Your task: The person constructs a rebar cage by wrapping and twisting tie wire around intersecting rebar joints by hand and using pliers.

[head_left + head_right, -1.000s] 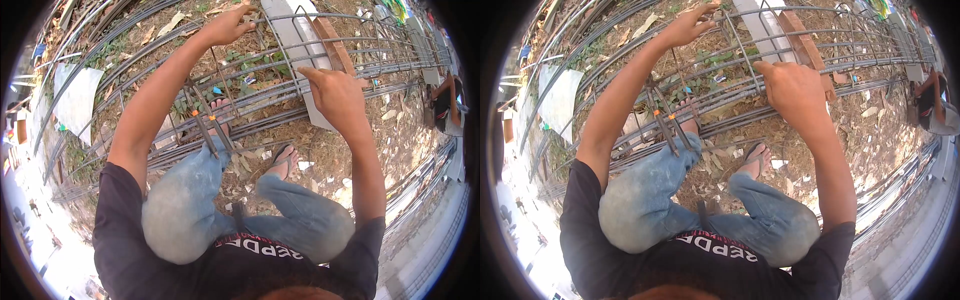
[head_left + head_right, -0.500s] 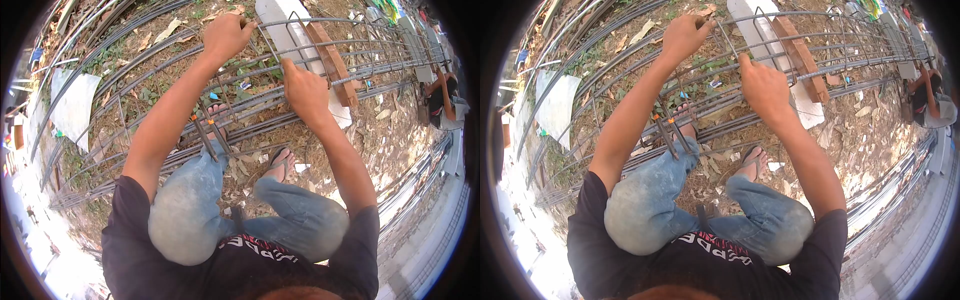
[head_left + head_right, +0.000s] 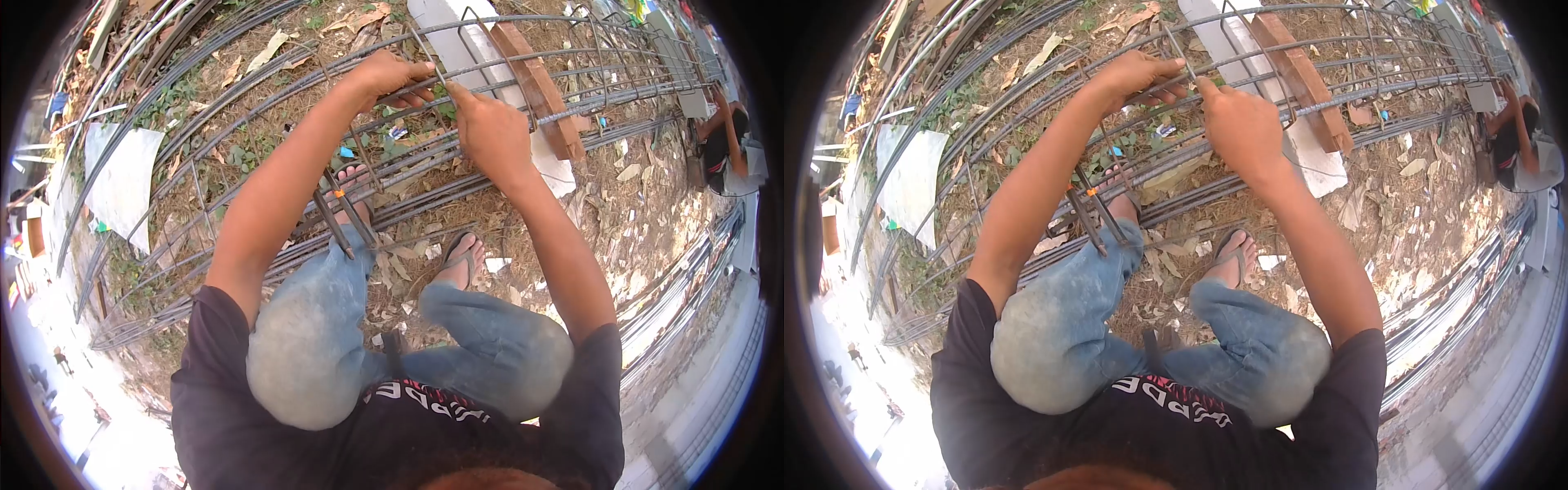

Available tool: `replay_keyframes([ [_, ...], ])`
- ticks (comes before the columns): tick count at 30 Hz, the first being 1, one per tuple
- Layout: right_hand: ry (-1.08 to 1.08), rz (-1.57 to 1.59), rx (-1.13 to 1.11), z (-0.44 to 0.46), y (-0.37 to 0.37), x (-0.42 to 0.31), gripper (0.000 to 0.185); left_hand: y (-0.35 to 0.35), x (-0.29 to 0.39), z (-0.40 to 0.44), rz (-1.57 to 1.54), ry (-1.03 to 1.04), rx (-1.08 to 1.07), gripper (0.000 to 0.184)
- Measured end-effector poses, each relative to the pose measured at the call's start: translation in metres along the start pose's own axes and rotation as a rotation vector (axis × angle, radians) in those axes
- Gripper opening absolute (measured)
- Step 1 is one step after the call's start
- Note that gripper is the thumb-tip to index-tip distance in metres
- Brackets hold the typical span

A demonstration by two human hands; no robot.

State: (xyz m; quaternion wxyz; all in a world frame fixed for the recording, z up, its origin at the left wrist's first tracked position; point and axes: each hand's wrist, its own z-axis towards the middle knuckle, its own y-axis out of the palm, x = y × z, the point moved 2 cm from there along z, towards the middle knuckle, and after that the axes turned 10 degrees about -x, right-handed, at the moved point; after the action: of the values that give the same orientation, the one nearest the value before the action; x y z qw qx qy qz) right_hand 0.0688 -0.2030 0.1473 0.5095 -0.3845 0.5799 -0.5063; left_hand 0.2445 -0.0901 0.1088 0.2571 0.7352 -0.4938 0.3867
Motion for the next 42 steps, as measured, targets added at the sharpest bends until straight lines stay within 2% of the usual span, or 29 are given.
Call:
replay_keyframes([
  [2,-0.001,0.080,-0.057,-0.006,-0.004,0.003,0.031,-0.001,-0.001,-0.004,0.083,-0.034,-0.036,0.053],
  [5,0.019,0.204,-0.147,-0.004,-0.019,0.020,0.029,0.003,0.000,-0.008,0.222,0.031,-0.017,0.059],
  [8,0.017,0.224,-0.196,-0.007,-0.031,0.027,0.029,0.004,0.000,-0.006,0.324,0.085,0.032,0.059],
  [12,0.009,0.342,-0.185,-0.028,-0.068,0.024,0.027,-0.014,0.002,-0.005,0.639,0.057,0.081,0.060],
  [15,0.009,0.254,-0.174,-0.031,-0.054,0.013,0.027,-0.018,-0.003,-0.008,0.471,0.045,0.088,0.060],
  [19,0.068,0.020,-0.149,-0.017,-0.024,-0.001,0.028,-0.013,-0.002,-0.012,0.281,-0.045,-0.031,0.052],
  [22,0.003,0.020,-0.053,-0.001,-0.010,0.002,0.029,-0.007,-0.002,-0.007,0.151,-0.050,-0.080,0.049],
  [23,0.017,0.017,-0.063,0.002,-0.008,0.002,0.029,-0.002,0.003,-0.007,0.089,-0.055,-0.048,0.038],
  [27,0.028,0.016,-0.058,0.004,-0.005,-0.001,0.029,-0.003,0.003,0.007,-0.149,0.002,-0.009,0.025],
  [30,0.007,0.021,-0.042,0.004,-0.006,-0.002,0.030,-0.003,-0.003,0.011,0.072,0.134,0.098,0.026],
  [34,-0.011,0.002,-0.048,0.008,-0.009,-0.001,0.029,0.015,0.003,-0.008,0.449,0.302,0.349,0.024],
  [35,-0.018,0.002,-0.041,0.009,-0.010,-0.001,0.028,0.016,0.001,-0.011,0.581,0.410,0.427,0.022],
  [42,0.004,-0.008,-0.089,0.012,-0.015,0.002,0.028,0.007,-0.006,-0.011,0.568,0.625,0.365,0.019],
])
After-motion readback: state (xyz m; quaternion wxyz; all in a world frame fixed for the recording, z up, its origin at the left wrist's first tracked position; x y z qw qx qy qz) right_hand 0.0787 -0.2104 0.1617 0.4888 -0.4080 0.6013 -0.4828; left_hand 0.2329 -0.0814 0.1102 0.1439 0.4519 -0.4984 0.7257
